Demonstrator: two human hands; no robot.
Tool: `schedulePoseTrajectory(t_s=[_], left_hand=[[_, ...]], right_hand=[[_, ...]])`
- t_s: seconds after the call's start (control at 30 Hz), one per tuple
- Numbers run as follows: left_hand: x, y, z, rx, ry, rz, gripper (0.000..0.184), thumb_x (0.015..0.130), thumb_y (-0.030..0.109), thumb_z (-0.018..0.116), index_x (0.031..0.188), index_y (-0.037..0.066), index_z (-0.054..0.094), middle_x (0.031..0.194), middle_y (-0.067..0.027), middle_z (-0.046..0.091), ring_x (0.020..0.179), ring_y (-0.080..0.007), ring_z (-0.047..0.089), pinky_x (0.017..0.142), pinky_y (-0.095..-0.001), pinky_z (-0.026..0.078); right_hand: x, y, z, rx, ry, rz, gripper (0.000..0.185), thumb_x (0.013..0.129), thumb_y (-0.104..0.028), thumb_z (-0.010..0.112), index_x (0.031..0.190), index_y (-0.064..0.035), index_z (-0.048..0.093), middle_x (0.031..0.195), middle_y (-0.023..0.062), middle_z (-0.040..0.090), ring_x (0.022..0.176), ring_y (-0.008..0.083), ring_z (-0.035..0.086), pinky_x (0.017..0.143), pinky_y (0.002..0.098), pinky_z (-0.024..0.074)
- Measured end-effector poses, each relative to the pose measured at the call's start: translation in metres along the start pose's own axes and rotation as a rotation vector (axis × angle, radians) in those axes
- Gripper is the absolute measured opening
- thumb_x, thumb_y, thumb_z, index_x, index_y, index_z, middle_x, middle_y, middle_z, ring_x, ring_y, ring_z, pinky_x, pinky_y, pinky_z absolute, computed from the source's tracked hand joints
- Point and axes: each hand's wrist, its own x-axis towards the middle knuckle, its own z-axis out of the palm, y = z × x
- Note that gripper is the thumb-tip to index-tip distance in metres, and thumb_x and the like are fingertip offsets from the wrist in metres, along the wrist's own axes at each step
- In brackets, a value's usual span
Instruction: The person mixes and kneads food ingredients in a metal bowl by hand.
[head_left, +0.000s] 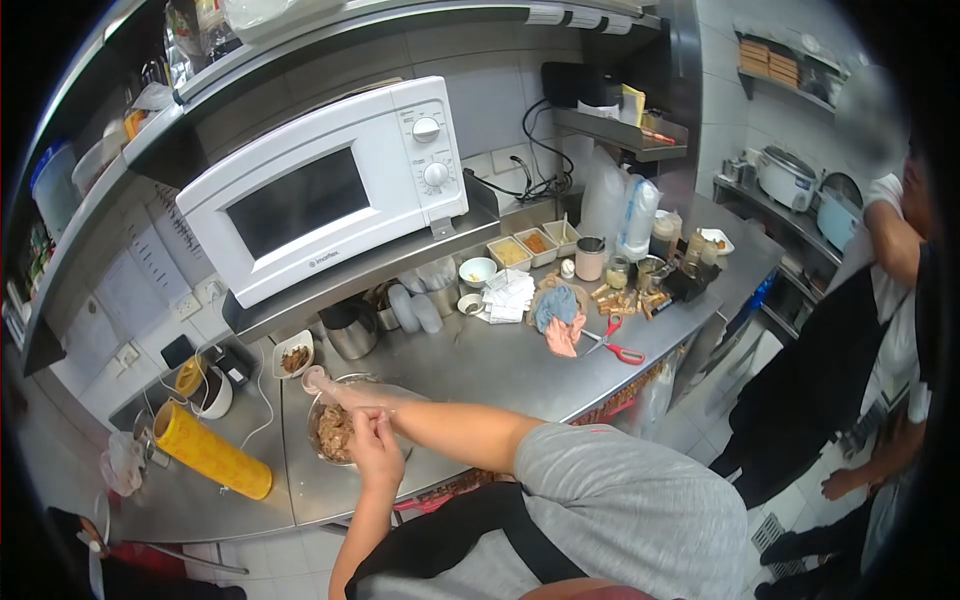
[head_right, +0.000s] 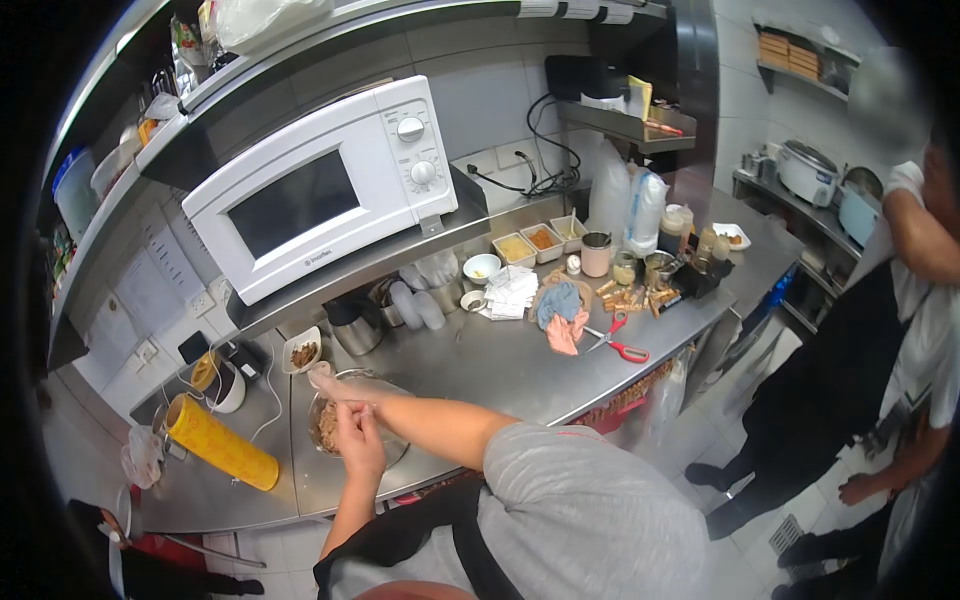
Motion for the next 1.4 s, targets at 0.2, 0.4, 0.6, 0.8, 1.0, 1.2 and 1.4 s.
schedulePoseTrajectory(t_s=[0.2,0.4,0.6,0.8,1.0,1.2,1.4], left_hand=[[-0.010,0.018,0.018,0.065,0.040,0.008,0.004,0.091,0.001,0.052,0.092,-0.002,0.051,0.077,-0.0145,0.063,0.066,-0.0185,0.061,0.061,-0.0307,0.048],[-0.007,0.027,0.023,0.033,0.118,0.102,0.004,0.090,0.002,0.054,0.090,-0.002,0.054,0.070,-0.0142,0.061,0.059,-0.0203,0.059,0.056,-0.0328,0.046],[-0.014,0.021,0.025,-0.011,0.051,0.086,0.005,0.088,0.003,0.058,0.092,0.001,0.058,0.074,-0.0181,0.059,0.061,-0.0299,0.059,0.056,-0.0362,0.045],[-0.025,-0.061,-0.028,0.231,0.725,-0.128,0.059,0.081,0.021,0.069,0.127,-0.005,0.040,0.119,-0.0168,0.050,0.111,-0.0332,0.047,0.100,-0.0424,0.035],[-0.011,-0.156,-0.038,0.017,0.573,-0.651,0.045,0.090,0.015,0.054,0.131,-0.002,0.047,0.127,-0.0260,0.054,0.119,-0.0365,0.052,0.100,-0.0375,0.040],[0.001,-0.164,-0.054,-0.200,0.524,-0.635,0.036,0.090,0.015,0.054,0.125,0.004,0.055,0.116,-0.0201,0.062,0.110,-0.0344,0.058,0.095,-0.0365,0.044],[0.009,-0.154,-0.068,-0.118,0.431,-0.602,0.032,0.089,0.012,0.055,0.119,0.004,0.060,0.112,-0.0193,0.064,0.104,-0.0328,0.062,0.092,-0.0352,0.045]], right_hand=[[-0.002,0.015,-0.007,-0.131,-0.084,-0.428,0.080,0.092,-0.063,0.037,0.142,-0.0010,0.034,0.137,0.0240,0.045,0.131,0.0222,0.041,0.109,0.0321,0.0279],[0.033,0.038,-0.015,-0.358,-0.167,-0.648,0.072,0.097,-0.054,0.033,0.146,-0.0015,0.026,0.154,0.0224,0.013,0.144,0.0251,0.015,0.116,0.0337,0.0137],[0.080,0.047,-0.015,-0.215,-0.188,-0.643,0.062,0.098,-0.036,0.048,0.145,-0.0015,0.028,0.156,0.0127,0.011,0.144,0.0204,0.009,0.117,0.0340,0.0118],[0.050,0.015,-0.026,-0.032,0.045,-0.197,0.034,0.092,-0.029,0.054,0.106,-0.0008,0.067,0.102,0.0089,0.066,0.090,0.0167,0.058,0.084,0.0311,0.0450],[0.108,0.000,-0.005,-0.411,-0.032,0.182,0.030,0.089,-0.024,0.057,0.101,0.0025,0.066,0.097,0.0056,0.067,0.085,0.0149,0.059,0.075,0.0306,0.0466],[0.167,0.030,0.039,-0.957,-0.736,0.017,0.032,0.072,-0.025,0.068,0.097,-0.0053,0.069,0.096,0.0132,0.067,0.083,0.0248,0.062,0.076,0.0376,0.0477],[0.096,-0.011,0.043,-1.778,-0.887,-0.210,0.051,0.058,-0.022,0.077,0.107,-0.0117,0.068,0.120,0.0155,0.059,0.105,0.0308,0.059,0.089,0.0431,0.0467]])
